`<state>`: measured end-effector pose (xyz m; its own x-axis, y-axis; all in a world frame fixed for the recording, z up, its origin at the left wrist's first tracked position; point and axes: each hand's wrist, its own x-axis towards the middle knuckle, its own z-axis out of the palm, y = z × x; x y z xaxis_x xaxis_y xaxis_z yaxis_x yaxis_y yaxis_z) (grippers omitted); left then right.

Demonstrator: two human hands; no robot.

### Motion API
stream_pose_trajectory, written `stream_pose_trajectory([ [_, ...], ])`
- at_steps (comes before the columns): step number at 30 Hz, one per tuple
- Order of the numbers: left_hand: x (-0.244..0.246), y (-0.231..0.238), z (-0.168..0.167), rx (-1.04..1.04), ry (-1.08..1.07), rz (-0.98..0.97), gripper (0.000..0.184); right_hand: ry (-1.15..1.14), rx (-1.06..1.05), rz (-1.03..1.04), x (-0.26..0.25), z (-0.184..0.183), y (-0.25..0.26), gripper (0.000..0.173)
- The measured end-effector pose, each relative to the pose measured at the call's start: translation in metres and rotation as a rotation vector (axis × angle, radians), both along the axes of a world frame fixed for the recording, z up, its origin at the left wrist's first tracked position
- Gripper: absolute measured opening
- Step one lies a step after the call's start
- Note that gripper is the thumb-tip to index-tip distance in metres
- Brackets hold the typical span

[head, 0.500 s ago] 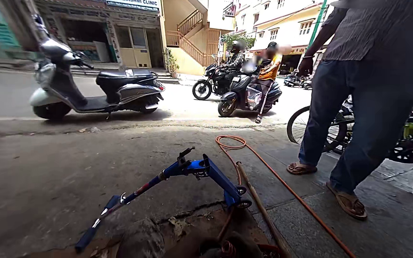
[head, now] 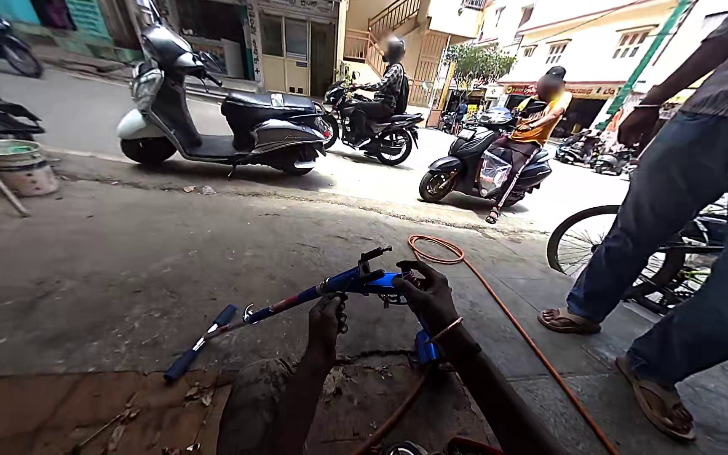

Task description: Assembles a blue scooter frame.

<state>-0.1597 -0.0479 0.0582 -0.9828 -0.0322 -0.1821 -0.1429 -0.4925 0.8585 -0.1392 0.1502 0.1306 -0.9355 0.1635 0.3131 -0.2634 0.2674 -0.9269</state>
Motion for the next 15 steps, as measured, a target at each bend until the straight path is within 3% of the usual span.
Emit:
stream_pose_trajectory([
  [4,-0.006,0.01,-0.002,-0.112,0.045,0.021,0.022,0.0,0.276,-0.05,-0.032,-0.004,-0.009,0.022],
  [11,-0.014,0.007,-0.002,-0.121,0.065,0.125,0.023,0.056,0.308,0.059,-0.03,0.0,-0.003,0.016],
  [15,-0.016,0.012,-0.011,-0.212,0.115,0.083,0.022,0.026,0.33,0.112,-0.023,0.002,0.002,0.02],
])
